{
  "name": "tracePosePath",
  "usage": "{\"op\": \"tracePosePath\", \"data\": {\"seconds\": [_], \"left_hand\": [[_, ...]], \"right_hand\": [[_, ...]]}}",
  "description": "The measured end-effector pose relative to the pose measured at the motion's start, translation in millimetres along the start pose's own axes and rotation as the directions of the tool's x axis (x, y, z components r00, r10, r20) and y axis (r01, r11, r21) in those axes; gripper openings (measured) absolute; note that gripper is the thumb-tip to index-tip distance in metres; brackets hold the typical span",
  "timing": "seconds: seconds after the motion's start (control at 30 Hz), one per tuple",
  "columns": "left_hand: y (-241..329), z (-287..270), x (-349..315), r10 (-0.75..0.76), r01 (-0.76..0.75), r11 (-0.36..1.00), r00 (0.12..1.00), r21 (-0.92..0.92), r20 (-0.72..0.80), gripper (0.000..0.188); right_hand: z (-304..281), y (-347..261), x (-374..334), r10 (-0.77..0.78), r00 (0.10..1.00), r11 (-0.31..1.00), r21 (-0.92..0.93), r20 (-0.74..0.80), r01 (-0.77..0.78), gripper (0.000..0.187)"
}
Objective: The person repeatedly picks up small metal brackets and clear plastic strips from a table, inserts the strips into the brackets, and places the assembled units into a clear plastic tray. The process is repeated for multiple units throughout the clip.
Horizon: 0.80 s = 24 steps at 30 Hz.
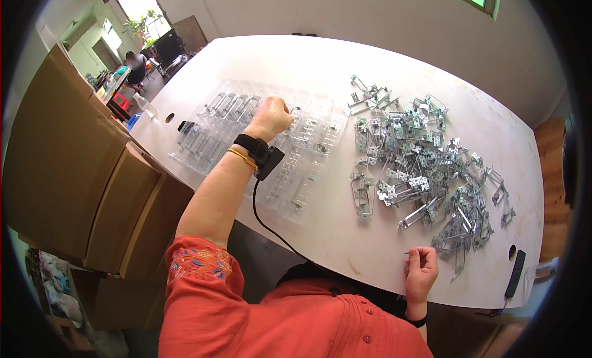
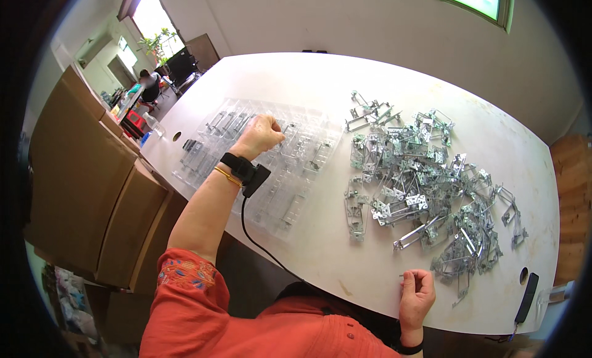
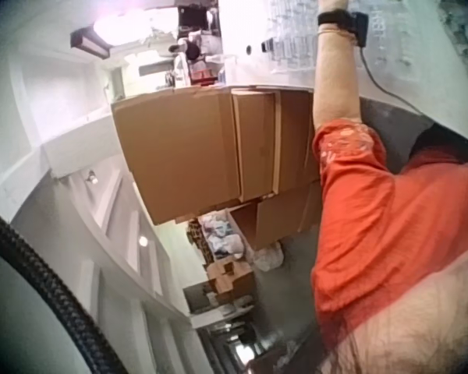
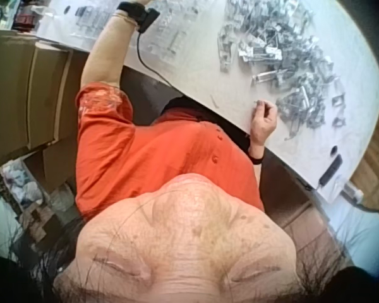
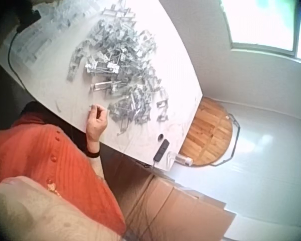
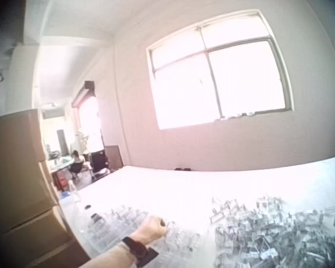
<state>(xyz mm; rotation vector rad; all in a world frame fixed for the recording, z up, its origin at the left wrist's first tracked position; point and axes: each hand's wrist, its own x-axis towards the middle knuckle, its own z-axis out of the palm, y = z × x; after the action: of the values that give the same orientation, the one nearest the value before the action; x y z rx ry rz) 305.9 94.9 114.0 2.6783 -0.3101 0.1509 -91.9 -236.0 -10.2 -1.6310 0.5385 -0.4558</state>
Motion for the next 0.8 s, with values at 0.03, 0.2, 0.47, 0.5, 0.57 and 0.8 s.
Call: {"op": "tracePosePath", "data": {"seconds": [0.03,0.2,0.47,0.5,0.57,0.8], "left_hand": [[0.0,-2.3,-3.4,0.065,-0.064,0.997,0.997,0.041,-0.035,0.026],[73.0,-29.9,-73.4,0.174,-0.183,0.977,0.981,-0.109,-0.081,0.026],[137.2,13.2,-217.3,0.369,-0.335,0.88,0.928,-0.337,0.042,0.026],[137.3,27.0,-221.7,0.377,-0.327,0.881,0.922,-0.342,0.091,0.031],[135.4,58.3,-226.8,0.419,-0.399,0.861,0.908,-0.314,-0.004,0.036],[131.2,119.5,-226.6,0.434,-0.42,0.881,0.901,-0.217,0.015,0.031]], "right_hand": [[0.8,0.7,0.6,-0.004,1.0,1.0,0.001,0.009,0.004,0.011],[-2.1,-1.3,-0.4,0.001,1.0,1.0,-0.023,-0.001,-0.002,0.011],[-1.3,-1.8,-3.0,-0.029,0.999,1.0,0.001,0.016,0.029,0.01],[-2.5,-2.4,-3.3,-0.031,0.999,0.999,-0.018,0.019,0.031,0.01],[-1.5,-2.0,-3.6,-0.056,0.998,0.998,-0.011,0.022,0.056,0.011],[-0.2,4.1,-6.4,-0.105,0.995,0.991,-0.082,-0.001,0.104,0.01]]}}
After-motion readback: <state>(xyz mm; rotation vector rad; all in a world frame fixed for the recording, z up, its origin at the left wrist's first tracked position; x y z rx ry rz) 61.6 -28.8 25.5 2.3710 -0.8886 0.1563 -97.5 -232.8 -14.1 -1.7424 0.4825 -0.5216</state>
